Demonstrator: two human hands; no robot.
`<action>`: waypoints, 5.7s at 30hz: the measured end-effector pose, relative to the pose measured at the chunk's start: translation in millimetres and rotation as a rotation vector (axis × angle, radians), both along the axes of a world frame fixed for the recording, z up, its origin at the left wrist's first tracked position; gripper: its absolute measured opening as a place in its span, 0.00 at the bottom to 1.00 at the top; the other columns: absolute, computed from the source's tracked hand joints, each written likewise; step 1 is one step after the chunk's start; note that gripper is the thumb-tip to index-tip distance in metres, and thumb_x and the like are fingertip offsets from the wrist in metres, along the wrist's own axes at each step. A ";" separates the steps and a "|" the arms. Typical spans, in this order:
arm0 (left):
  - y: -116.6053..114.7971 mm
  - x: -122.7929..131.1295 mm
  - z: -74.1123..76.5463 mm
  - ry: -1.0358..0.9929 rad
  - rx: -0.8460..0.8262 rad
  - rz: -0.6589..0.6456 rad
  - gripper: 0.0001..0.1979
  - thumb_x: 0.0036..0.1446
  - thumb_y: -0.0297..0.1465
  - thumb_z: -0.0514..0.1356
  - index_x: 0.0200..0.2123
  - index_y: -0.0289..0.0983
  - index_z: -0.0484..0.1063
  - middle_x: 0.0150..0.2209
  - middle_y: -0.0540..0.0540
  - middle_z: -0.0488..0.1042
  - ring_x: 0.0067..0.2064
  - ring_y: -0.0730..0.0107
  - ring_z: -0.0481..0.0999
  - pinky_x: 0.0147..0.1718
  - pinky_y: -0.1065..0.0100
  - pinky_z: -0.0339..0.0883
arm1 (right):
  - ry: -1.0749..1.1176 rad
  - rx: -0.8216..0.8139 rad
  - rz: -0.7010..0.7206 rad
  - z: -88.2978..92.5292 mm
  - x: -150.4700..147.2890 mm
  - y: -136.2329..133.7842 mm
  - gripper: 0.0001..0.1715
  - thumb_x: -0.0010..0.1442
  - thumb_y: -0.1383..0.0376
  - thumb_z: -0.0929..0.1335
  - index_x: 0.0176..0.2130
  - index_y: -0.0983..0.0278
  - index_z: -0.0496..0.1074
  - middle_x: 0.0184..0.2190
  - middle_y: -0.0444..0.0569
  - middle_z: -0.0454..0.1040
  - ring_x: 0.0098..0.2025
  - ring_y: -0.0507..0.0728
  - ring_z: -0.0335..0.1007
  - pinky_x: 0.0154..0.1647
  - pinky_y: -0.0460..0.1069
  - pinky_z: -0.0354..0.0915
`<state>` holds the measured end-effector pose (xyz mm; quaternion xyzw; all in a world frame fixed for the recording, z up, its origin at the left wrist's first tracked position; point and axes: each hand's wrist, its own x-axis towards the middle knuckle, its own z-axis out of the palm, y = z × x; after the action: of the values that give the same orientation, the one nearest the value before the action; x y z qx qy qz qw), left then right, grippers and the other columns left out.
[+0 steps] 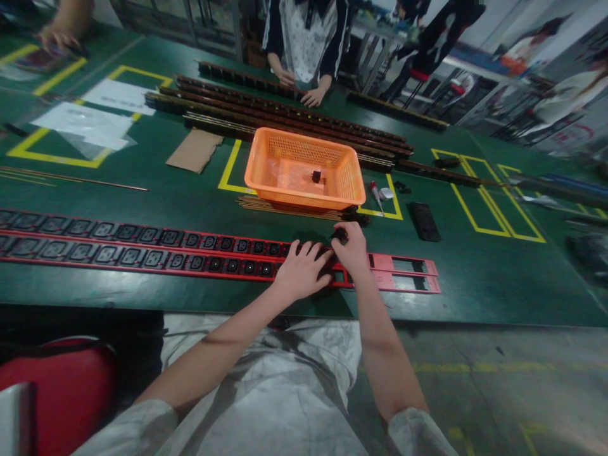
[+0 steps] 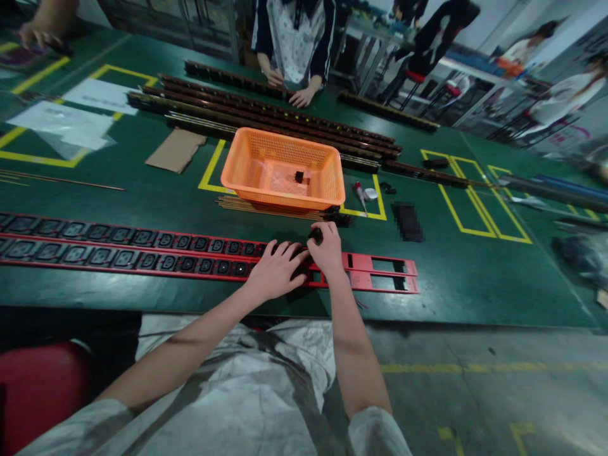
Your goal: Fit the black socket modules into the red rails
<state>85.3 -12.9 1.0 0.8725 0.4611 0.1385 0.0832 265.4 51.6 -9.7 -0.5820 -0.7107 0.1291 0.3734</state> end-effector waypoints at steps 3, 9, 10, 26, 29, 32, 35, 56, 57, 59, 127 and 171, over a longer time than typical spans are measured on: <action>-0.1 0.4 0.7 0.006 -0.013 -0.001 0.28 0.66 0.46 0.53 0.65 0.44 0.63 0.64 0.41 0.67 0.64 0.50 0.63 0.66 0.44 0.50 | 0.031 0.006 -0.044 4.2 13.1 -21.1 0.13 0.52 0.68 0.67 0.41 0.60 0.71 0.40 0.50 0.71 0.41 0.59 0.71 0.42 0.55 0.71; -0.7 0.6 0.0 0.010 -0.006 0.000 0.27 0.66 0.47 0.52 0.65 0.44 0.64 0.66 0.41 0.66 0.65 0.50 0.63 0.65 0.44 0.51 | 0.063 -0.038 -0.035 0.0 29.6 -48.1 0.11 0.55 0.64 0.68 0.40 0.59 0.69 0.37 0.48 0.73 0.39 0.60 0.72 0.43 0.56 0.71; -0.9 0.7 -0.3 0.011 -0.004 0.000 0.27 0.66 0.47 0.52 0.65 0.44 0.64 0.66 0.41 0.66 0.65 0.50 0.63 0.66 0.44 0.51 | 0.069 -0.041 -0.040 -1.4 30.3 -49.9 0.11 0.55 0.64 0.68 0.40 0.59 0.69 0.37 0.48 0.74 0.39 0.60 0.72 0.43 0.56 0.71; -2.9 -0.4 -2.4 0.014 0.021 -0.008 0.28 0.67 0.46 0.52 0.65 0.41 0.64 0.66 0.40 0.66 0.66 0.49 0.62 0.66 0.42 0.50 | 0.064 0.006 0.022 -14.4 29.1 -51.2 0.09 0.53 0.65 0.68 0.37 0.59 0.65 0.42 0.52 0.76 0.46 0.62 0.74 0.48 0.59 0.71; -3.3 0.0 -2.2 0.015 0.024 -0.008 0.28 0.67 0.46 0.52 0.65 0.41 0.64 0.66 0.40 0.66 0.65 0.49 0.63 0.66 0.42 0.51 | 0.057 0.004 0.022 -14.1 28.5 -50.8 0.09 0.53 0.66 0.67 0.37 0.59 0.65 0.42 0.52 0.75 0.45 0.61 0.74 0.48 0.58 0.71; -3.5 0.6 -2.3 0.019 0.031 -0.006 0.27 0.67 0.46 0.52 0.65 0.42 0.65 0.66 0.40 0.66 0.65 0.49 0.63 0.66 0.43 0.51 | 0.063 -0.001 0.027 -13.1 28.0 -50.6 0.10 0.53 0.66 0.67 0.38 0.58 0.66 0.42 0.51 0.74 0.45 0.61 0.73 0.47 0.57 0.71; -3.3 0.9 -2.9 0.019 0.032 -0.002 0.27 0.66 0.46 0.53 0.65 0.42 0.65 0.66 0.40 0.66 0.65 0.49 0.63 0.66 0.43 0.51 | 0.050 -0.017 0.031 -11.4 27.8 -51.1 0.11 0.52 0.67 0.67 0.38 0.58 0.65 0.42 0.51 0.74 0.45 0.61 0.72 0.47 0.57 0.70; -2.5 0.6 -4.8 0.000 0.040 -0.005 0.27 0.67 0.46 0.52 0.65 0.42 0.64 0.65 0.40 0.66 0.65 0.49 0.63 0.65 0.43 0.52 | -0.178 0.003 0.005 -9.1 24.9 -51.2 0.18 0.42 0.75 0.61 0.32 0.56 0.53 0.34 0.49 0.67 0.41 0.62 0.64 0.43 0.55 0.64; -2.4 0.5 -5.1 -0.002 0.038 -0.003 0.28 0.67 0.46 0.52 0.65 0.42 0.64 0.65 0.40 0.66 0.65 0.49 0.63 0.65 0.43 0.52 | -0.190 0.006 0.004 -9.8 25.1 -50.6 0.19 0.42 0.75 0.61 0.32 0.56 0.52 0.33 0.48 0.66 0.40 0.62 0.63 0.43 0.55 0.63; -2.4 0.5 -5.8 -0.005 0.033 0.000 0.28 0.67 0.47 0.52 0.65 0.43 0.64 0.66 0.41 0.66 0.65 0.49 0.63 0.65 0.42 0.52 | -0.205 0.008 0.003 -10.8 25.6 -49.7 0.19 0.42 0.76 0.61 0.32 0.56 0.52 0.33 0.48 0.65 0.40 0.62 0.62 0.42 0.55 0.62; -2.5 1.5 -3.3 -0.004 0.016 0.011 0.29 0.65 0.46 0.54 0.65 0.42 0.64 0.66 0.41 0.66 0.66 0.50 0.63 0.66 0.43 0.52 | -0.389 -0.113 -0.100 -13.8 20.6 -47.9 0.16 0.68 0.52 0.65 0.43 0.59 0.74 0.41 0.51 0.81 0.44 0.62 0.73 0.47 0.55 0.55; -2.2 1.8 -4.8 0.003 0.016 0.007 0.29 0.66 0.47 0.54 0.66 0.42 0.64 0.66 0.41 0.66 0.66 0.48 0.63 0.65 0.42 0.52 | -0.329 -0.127 -0.139 -11.4 23.1 -48.1 0.10 0.64 0.58 0.65 0.34 0.60 0.71 0.24 0.42 0.69 0.34 0.57 0.67 0.45 0.53 0.54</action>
<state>87.1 -15.2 -3.8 0.8718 0.4631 0.1410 0.0749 288.5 3.5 -21.1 -0.6655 -0.7106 0.0506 0.2226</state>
